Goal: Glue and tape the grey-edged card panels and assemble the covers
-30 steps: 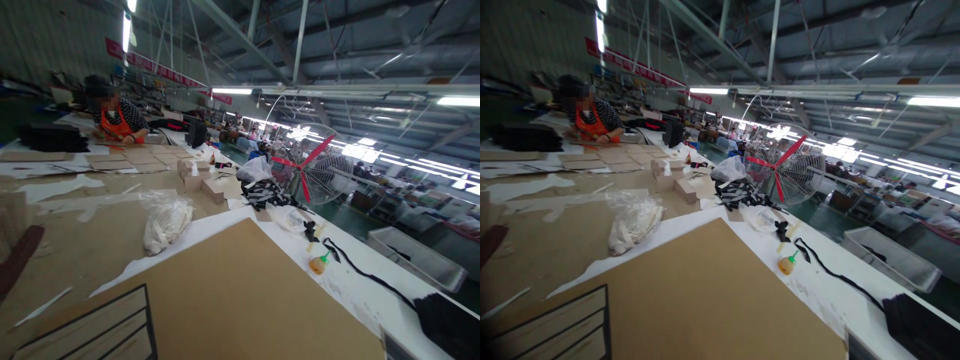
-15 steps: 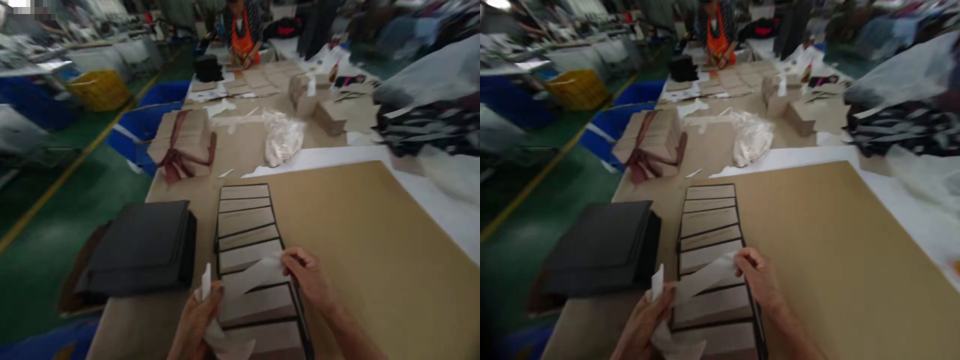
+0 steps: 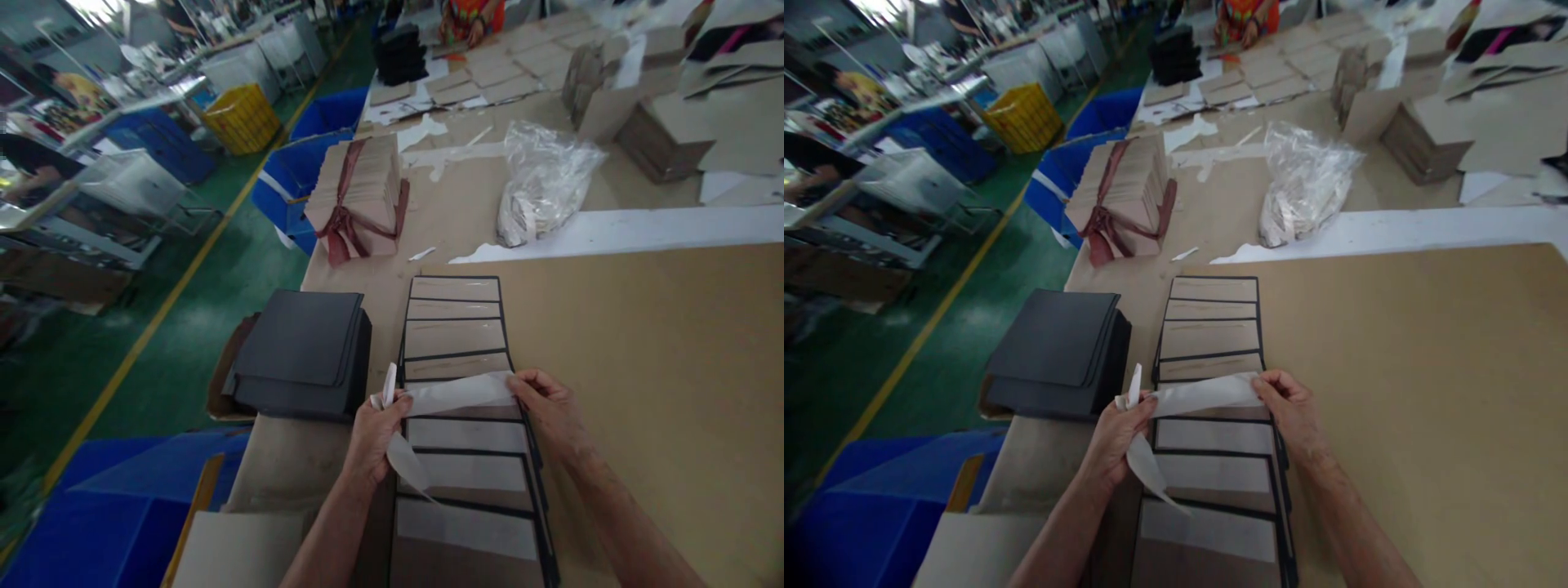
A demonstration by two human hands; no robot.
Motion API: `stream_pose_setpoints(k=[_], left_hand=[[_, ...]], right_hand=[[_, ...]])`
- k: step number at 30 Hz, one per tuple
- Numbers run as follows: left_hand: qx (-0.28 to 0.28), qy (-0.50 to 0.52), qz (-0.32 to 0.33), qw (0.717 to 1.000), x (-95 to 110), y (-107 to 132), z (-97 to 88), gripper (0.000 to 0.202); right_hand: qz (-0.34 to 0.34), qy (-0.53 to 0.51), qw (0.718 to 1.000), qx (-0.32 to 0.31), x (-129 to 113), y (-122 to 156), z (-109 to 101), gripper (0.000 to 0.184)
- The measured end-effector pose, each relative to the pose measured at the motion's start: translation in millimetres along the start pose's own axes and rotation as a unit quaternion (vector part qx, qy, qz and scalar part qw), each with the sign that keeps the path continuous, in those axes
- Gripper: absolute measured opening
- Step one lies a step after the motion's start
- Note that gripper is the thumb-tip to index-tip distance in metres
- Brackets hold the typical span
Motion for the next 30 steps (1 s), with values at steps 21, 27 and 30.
stream_pose_setpoints(k=[21,27,30], left_hand=[[0.119,-0.219,0.131,0.959,11.5,-62.6,8.7,0.024],[0.160,-0.271,0.177,0.932,18.2,-61.8,7.8,0.021],[0.166,-0.284,0.185,0.926,19.5,-60.9,8.2,0.021]], right_hand=[[-0.217,0.186,0.951,0.120,10.3,-35.6,3.2,0.026],[-0.211,0.193,0.951,0.115,10.8,-35.3,4.8,0.026],[-0.209,0.194,0.952,0.115,8.8,-34.3,5.4,0.024]])
Point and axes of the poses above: each hand's wrist, its own y-axis away from the middle knuckle, its own z-axis out of the palm, x = y × z, the point moved 8 cm from there along -y, towards the middle knuckle, and after that the axes turned 4 degrees about -z, right-handed, at the moved point
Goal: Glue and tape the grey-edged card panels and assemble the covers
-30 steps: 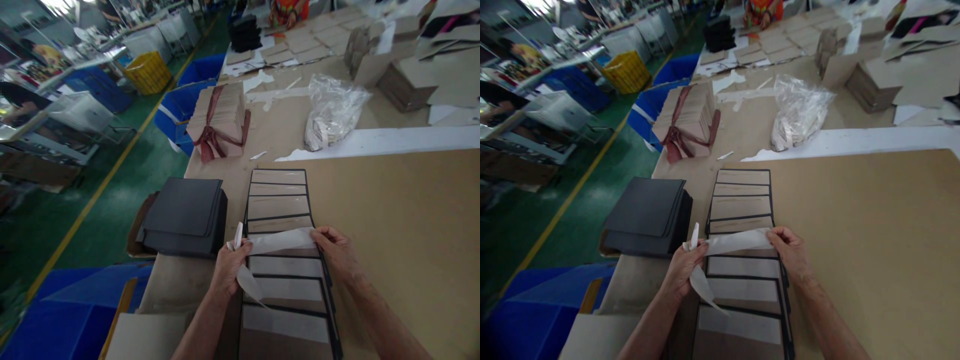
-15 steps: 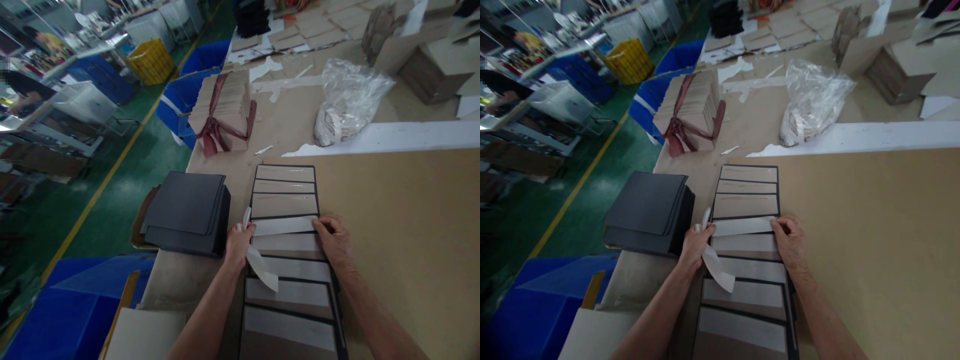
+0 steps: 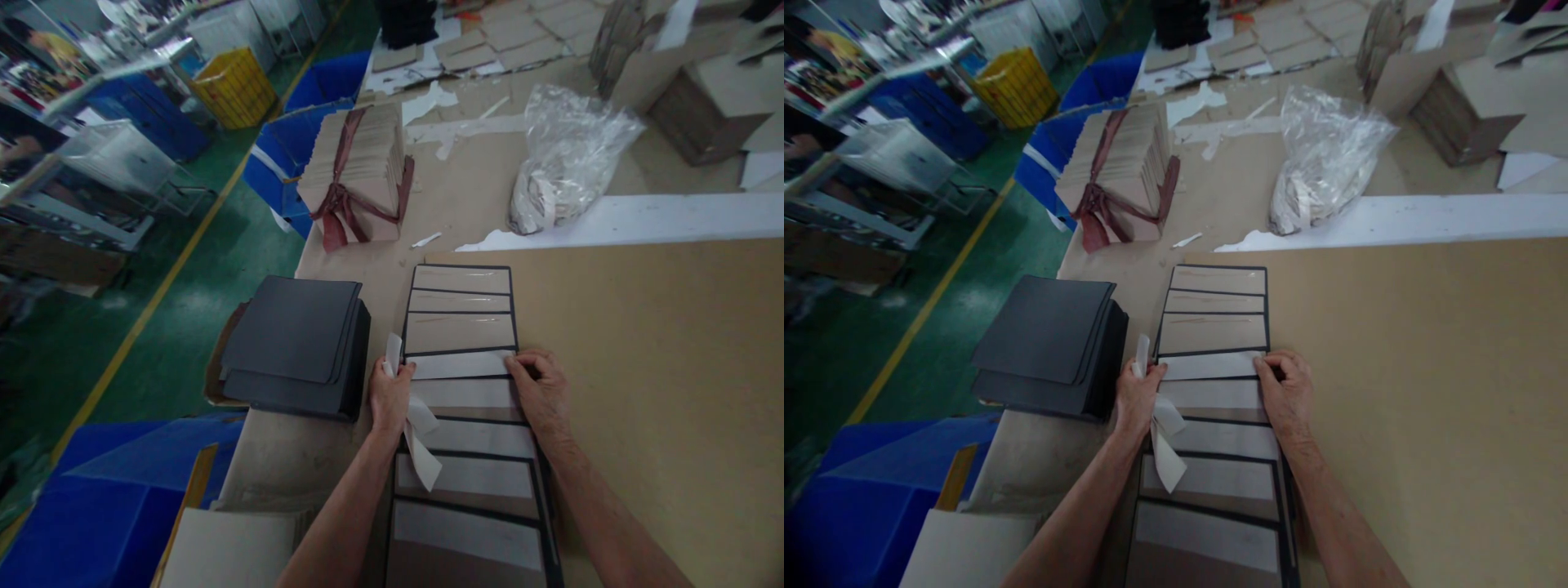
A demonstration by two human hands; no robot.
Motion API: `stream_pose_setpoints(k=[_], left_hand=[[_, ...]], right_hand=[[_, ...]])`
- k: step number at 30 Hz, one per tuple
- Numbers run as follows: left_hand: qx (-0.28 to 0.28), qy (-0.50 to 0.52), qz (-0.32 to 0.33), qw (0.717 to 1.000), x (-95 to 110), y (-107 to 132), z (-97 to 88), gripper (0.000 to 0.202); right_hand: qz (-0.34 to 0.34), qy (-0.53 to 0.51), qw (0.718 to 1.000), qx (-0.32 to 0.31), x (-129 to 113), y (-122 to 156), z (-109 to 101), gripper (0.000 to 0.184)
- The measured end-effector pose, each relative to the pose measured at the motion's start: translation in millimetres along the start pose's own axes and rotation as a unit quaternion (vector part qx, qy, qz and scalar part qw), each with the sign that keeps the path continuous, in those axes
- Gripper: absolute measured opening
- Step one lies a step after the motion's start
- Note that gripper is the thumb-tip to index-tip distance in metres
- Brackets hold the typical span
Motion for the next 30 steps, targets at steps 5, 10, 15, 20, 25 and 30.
stream_pose_setpoints(k=[5,10,15,20,25,30], left_hand=[[0.004,-0.017,0.009,1.000,0.0,0.3,-0.9,0.021],[0.003,-0.041,0.022,0.999,-1.5,-1.4,0.5,0.023],[0.010,-0.049,0.033,0.998,-1.0,-1.4,0.6,0.023],[0.015,-0.055,0.040,0.998,3.9,1.1,0.0,0.022],[0.016,-0.070,0.038,0.997,5.7,2.2,0.5,0.022],[0.028,-0.095,0.049,0.994,7.4,3.0,0.5,0.022]], right_hand=[[0.015,-0.012,1.000,0.004,-1.0,0.8,0.0,0.023],[0.038,-0.022,0.999,0.010,3.3,1.2,1.2,0.021],[0.049,-0.017,0.999,0.007,3.6,0.9,2.2,0.021],[0.054,-0.016,0.998,0.007,0.8,0.2,1.7,0.022],[0.060,-0.008,0.998,0.004,-0.3,-1.3,2.4,0.022],[0.063,0.011,0.998,0.003,-1.6,-3.5,2.9,0.020]])
Point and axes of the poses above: each hand's wrist, its own y-axis away from the middle knuckle, its own z-axis out of the palm, x = y × z, the point moved 8 cm from there along -y, towards the middle knuckle, and after that the axes turned 4 degrees about -z, right-handed, at the moved point
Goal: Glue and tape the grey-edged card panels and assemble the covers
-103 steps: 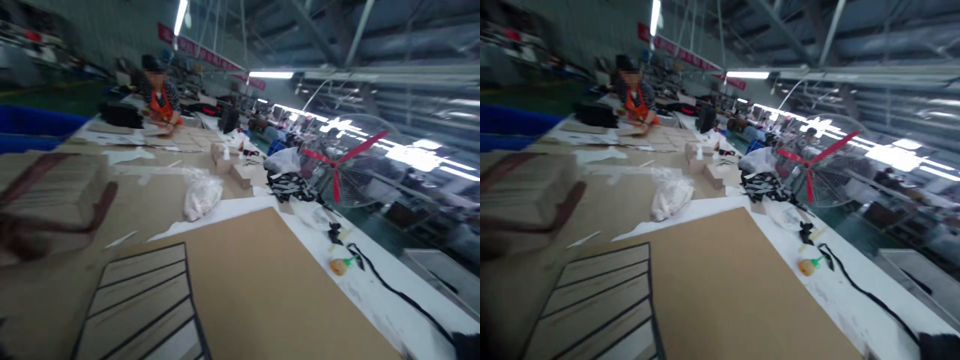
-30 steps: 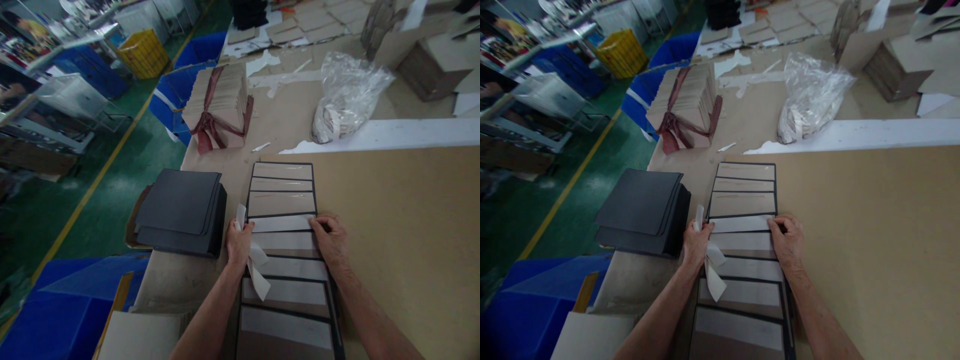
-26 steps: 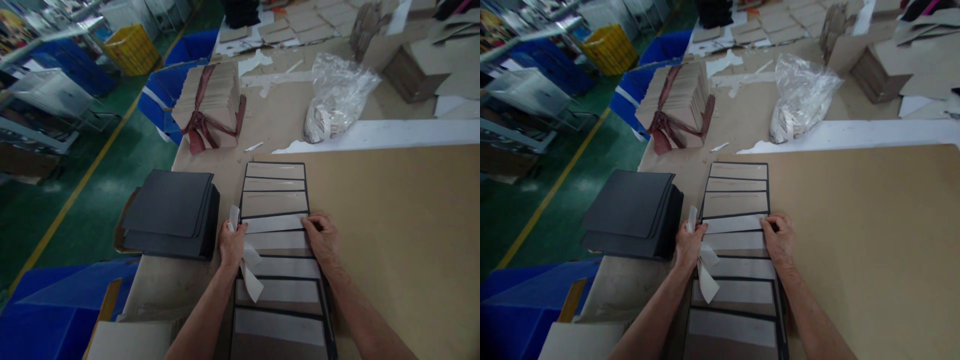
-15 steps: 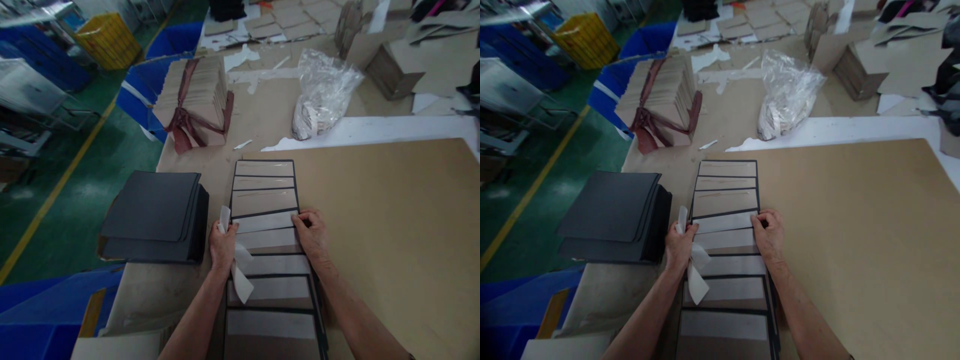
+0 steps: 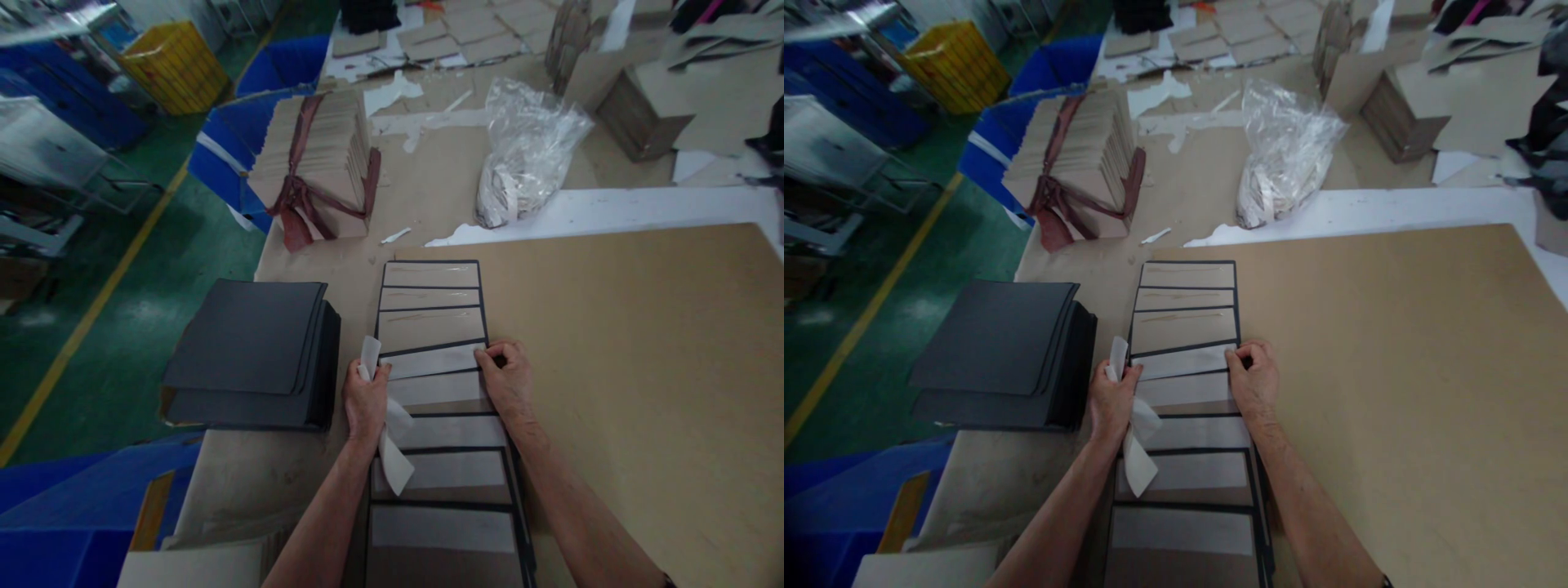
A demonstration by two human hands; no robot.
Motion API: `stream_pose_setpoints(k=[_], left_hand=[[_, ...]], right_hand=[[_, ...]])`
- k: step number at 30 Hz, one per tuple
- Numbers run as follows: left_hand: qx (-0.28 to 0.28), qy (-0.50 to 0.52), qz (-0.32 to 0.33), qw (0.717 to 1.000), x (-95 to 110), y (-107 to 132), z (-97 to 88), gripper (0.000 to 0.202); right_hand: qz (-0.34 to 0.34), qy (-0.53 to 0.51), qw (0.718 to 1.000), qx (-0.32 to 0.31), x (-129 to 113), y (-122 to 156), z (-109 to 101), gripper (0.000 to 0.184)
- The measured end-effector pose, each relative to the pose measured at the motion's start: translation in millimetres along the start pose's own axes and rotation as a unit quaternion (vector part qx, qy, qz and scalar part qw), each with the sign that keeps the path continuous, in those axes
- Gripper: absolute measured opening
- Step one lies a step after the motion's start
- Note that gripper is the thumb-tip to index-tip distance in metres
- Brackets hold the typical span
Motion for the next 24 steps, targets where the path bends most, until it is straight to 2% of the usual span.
stream_pose_setpoints(k=[3,7,10,13,15,16,17,20,21,22,24], left_hand=[[-0.006,-0.006,0.004,1.000,-0.9,-2.3,1.9,0.022],[-0.027,-0.002,-0.010,1.000,-4.6,-8.2,3.5,0.024],[-0.016,0.011,-0.014,1.000,-3.6,-8.8,-7.7,0.020],[0.025,0.017,-0.010,0.999,2.0,2.2,-31.9,0.017],[0.012,0.072,-0.023,0.997,6.9,17.1,-42.3,0.020],[-0.027,0.129,-0.043,0.990,9.0,26.3,-40.9,0.024],[-0.089,0.201,-0.074,0.973,12.0,37.2,-34.3,0.028],[-0.292,0.382,-0.168,0.861,32.7,77.7,-4.8,0.036],[-0.333,0.409,-0.181,0.830,41.1,89.0,1.5,0.035],[-0.360,0.423,-0.186,0.810,48.3,97.6,5.8,0.033],[-0.389,0.431,-0.184,0.793,57.7,108.5,11.5,0.029]], right_hand=[[0.010,0.007,1.000,-0.005,3.7,-1.8,-0.1,0.018],[0.069,-0.023,0.997,-0.016,27.0,-7.3,-1.6,0.017],[0.094,-0.063,0.993,-0.015,40.5,-13.0,-8.0,0.021],[0.075,-0.059,0.995,0.029,27.7,-12.0,-26.1,0.030],[0.059,-0.061,0.995,0.042,2.7,-3.7,-34.1,0.030],[0.054,-0.079,0.995,0.014,-13.3,2.0,-31.0,0.029],[0.052,-0.111,0.992,-0.039,-30.8,8.7,-22.5,0.027],[0.056,-0.230,0.944,-0.230,-84.1,34.8,14.4,0.029],[0.058,-0.258,0.926,-0.269,-97.8,41.6,23.5,0.031],[0.062,-0.278,0.914,-0.290,-107.6,45.7,30.1,0.033],[0.080,-0.309,0.898,-0.304,-117.0,47.6,37.9,0.036]])
Point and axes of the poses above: each hand's wrist, its own y-axis away from the middle knuckle, its own z-axis out of the palm, x = y × z, the point moved 8 cm from there along -y, towards the middle knuckle, and after that the axes turned 4 degrees about -z, right-handed, at the moved point
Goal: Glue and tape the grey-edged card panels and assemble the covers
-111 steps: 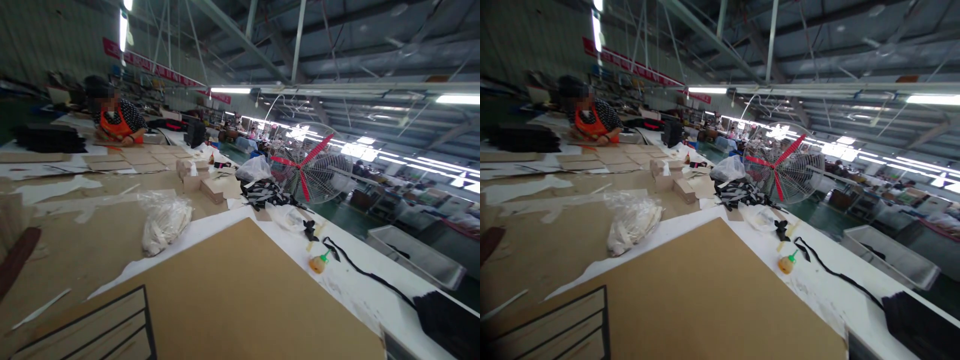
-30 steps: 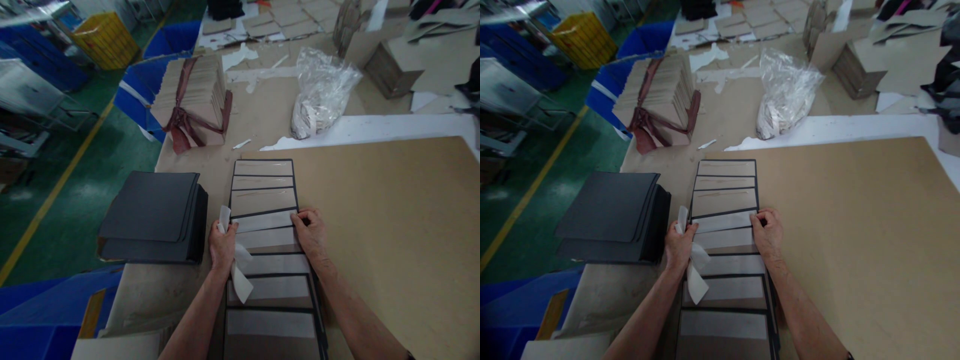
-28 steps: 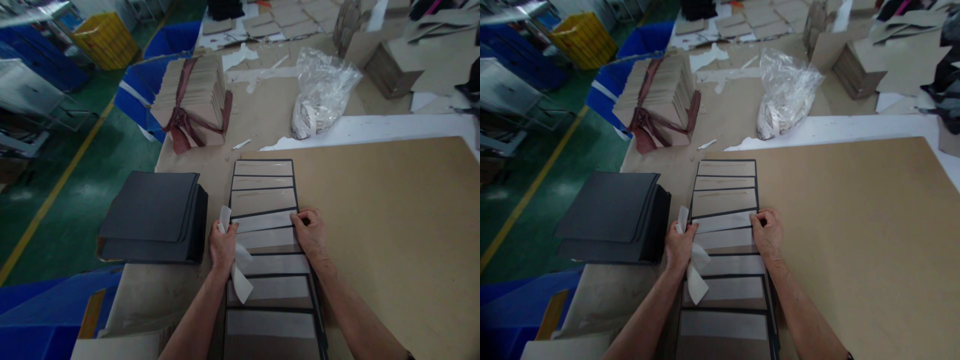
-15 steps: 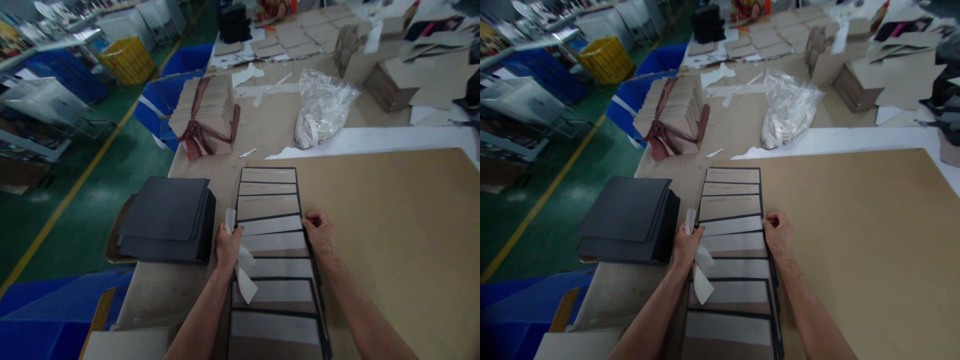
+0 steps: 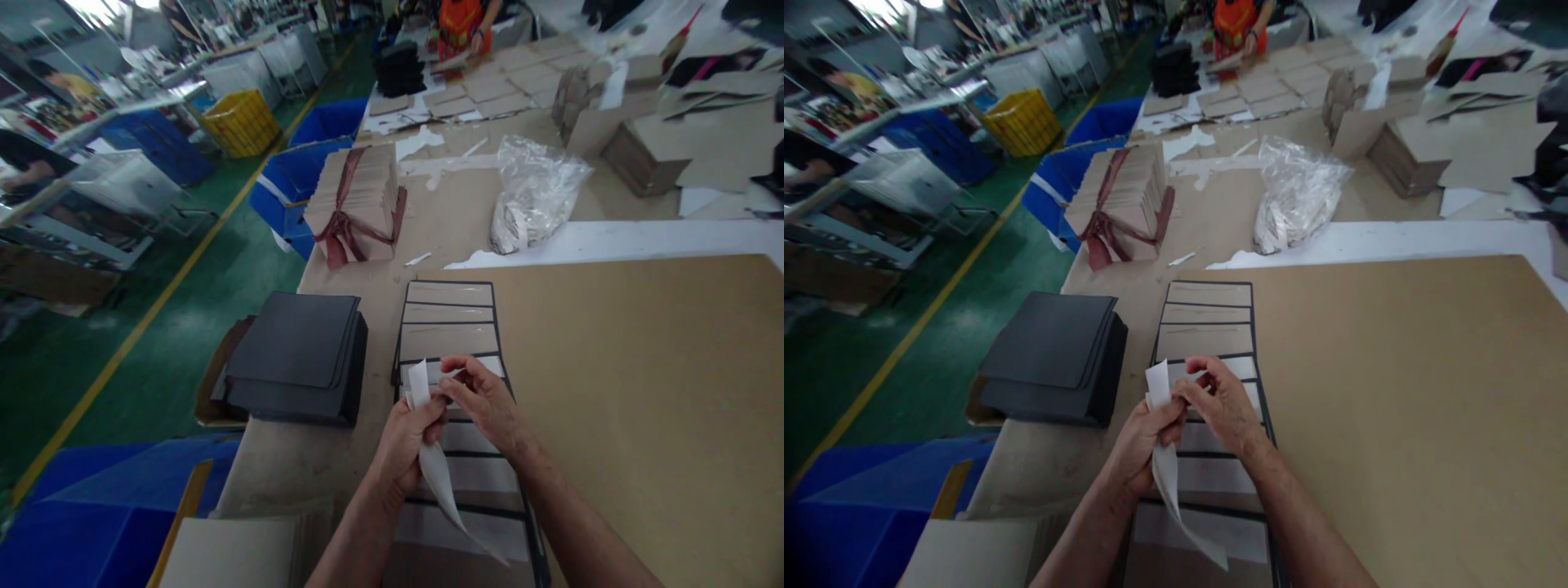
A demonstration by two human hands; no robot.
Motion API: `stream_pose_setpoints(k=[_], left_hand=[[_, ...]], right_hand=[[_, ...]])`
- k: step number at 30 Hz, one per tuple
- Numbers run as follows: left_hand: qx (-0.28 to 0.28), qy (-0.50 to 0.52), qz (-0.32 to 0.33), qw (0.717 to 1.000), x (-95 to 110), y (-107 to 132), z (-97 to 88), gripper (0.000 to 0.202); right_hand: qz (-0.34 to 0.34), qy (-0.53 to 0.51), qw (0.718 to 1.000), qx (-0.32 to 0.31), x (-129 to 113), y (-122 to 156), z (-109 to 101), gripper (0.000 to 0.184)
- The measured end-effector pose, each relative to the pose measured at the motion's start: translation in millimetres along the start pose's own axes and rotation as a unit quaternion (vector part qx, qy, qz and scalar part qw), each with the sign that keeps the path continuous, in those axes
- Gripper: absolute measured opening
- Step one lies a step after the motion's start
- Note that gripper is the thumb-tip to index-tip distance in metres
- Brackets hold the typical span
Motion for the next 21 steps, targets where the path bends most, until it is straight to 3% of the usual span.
stream_pose_setpoints(k=[3,7,9,11,16,19,21], left_hand=[[-0.025,-0.008,-0.042,0.999,-12.3,-0.3,8.9,0.028],[-0.039,-0.076,-0.079,0.993,-23.2,-3.3,4.6,0.027],[-0.030,-0.115,-0.072,0.990,-19.5,-5.8,-2.8,0.028],[-0.007,-0.134,-0.072,0.988,-12.6,-8.3,-12.7,0.035],[0.026,-0.144,-0.079,0.986,3.8,-14.2,-29.9,0.044],[0.039,-0.180,-0.064,0.981,7.6,-19.8,-37.5,0.041],[0.075,-0.181,-0.034,0.980,11.2,-22.2,-45.3,0.042]], right_hand=[[0.027,-0.036,0.998,-0.039,-1.1,-5.1,4.7,0.042],[0.012,0.011,0.993,-0.119,-8.9,-8.5,2.4,0.021],[-0.015,0.002,0.997,-0.077,-13.1,-13.4,-12.0,0.024],[-0.039,-0.022,0.999,0.007,-14.3,-18.5,-33.3,0.026],[-0.069,-0.055,0.981,0.171,-12.2,-21.5,-74.5,0.024],[-0.054,-0.079,0.972,0.213,-15.3,-17.6,-82.6,0.025],[-0.036,-0.091,0.976,0.196,-20.7,-14.8,-78.2,0.026]])
Point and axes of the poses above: each hand's wrist, its own y-axis away from the middle knuckle, its own z-axis out of the palm, x = y × z, the point moved 8 cm from there along -y, towards the middle knuckle, and after that the axes turned 4 degrees about -z, right-handed, at the moved point
